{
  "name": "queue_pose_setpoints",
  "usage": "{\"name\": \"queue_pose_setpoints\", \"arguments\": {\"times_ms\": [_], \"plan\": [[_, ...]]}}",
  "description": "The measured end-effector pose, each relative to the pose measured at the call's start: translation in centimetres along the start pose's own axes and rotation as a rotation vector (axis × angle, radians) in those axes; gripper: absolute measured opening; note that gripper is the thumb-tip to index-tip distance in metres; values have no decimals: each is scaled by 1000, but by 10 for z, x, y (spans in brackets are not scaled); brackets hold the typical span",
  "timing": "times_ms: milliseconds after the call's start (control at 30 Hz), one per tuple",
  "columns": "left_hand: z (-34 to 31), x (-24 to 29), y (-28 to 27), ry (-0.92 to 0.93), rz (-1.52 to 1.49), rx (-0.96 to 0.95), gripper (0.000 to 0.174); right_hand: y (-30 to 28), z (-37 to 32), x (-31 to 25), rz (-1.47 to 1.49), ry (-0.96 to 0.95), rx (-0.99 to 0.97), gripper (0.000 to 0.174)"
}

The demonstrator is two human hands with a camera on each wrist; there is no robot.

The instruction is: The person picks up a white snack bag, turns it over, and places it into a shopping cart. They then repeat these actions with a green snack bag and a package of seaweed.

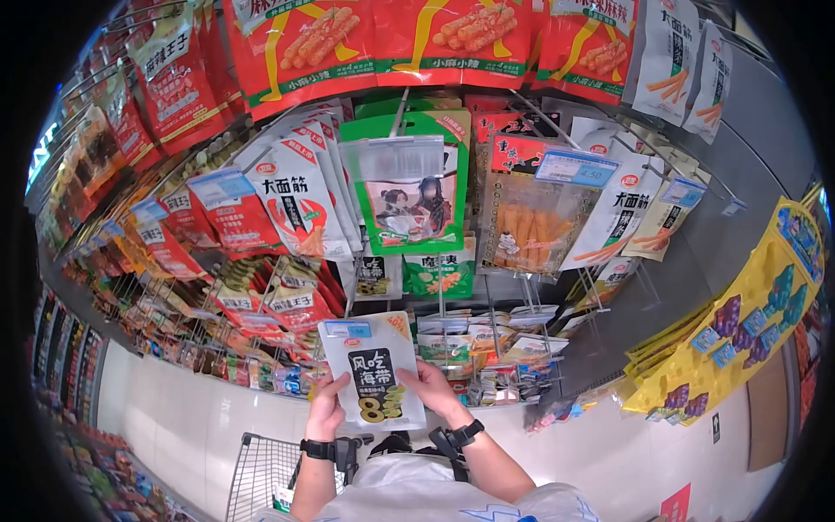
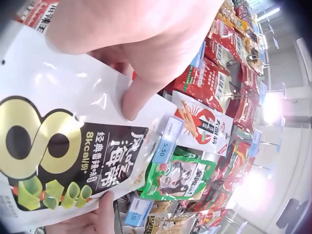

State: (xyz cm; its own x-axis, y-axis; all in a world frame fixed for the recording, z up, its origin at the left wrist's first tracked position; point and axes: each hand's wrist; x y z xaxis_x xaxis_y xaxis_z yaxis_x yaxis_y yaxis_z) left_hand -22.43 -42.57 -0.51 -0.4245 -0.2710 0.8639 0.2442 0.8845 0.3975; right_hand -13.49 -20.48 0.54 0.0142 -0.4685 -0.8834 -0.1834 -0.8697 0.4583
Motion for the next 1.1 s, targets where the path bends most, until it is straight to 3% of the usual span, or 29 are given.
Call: {"name": "queue_pose_setpoints", "arguments": {"times_ms": [167,200,300,433,633,833,1033,1100], "plan": [[-68,-37,5,-85,-154,2,28,-11,-62,11,-37,204,-109,33],[-79,-38,9,-84,-166,13,30,-17,-67,16,83,323,-209,37],[-100,-43,14,-75,-214,72,27,-23,-90,31,228,471,-199,39],[-108,-58,11,-86,-108,102,30,-38,-100,47,251,473,-180,38],[-141,-71,5,-223,87,-34,34,-29,-114,55,315,449,-124,38],[-144,-61,7,-91,141,18,35,-22,-109,55,244,423,-247,37],[-133,-41,-6,-92,219,-22,45,3,-109,51,222,320,-159,35],[-133,-26,-7,141,427,97,57,16,-108,50,227,290,-109,34]]}}
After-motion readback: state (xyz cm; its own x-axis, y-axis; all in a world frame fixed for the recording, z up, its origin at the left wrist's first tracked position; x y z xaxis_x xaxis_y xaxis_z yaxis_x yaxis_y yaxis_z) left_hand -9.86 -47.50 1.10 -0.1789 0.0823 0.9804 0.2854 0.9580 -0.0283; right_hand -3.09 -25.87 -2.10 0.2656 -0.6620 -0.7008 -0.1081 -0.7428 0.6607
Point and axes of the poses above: each hand's wrist, its own z-axis towards the middle knuckle, its own y-axis out of the palm, x = y × z, and after that the axes turned 13 degrees about z, right-handed
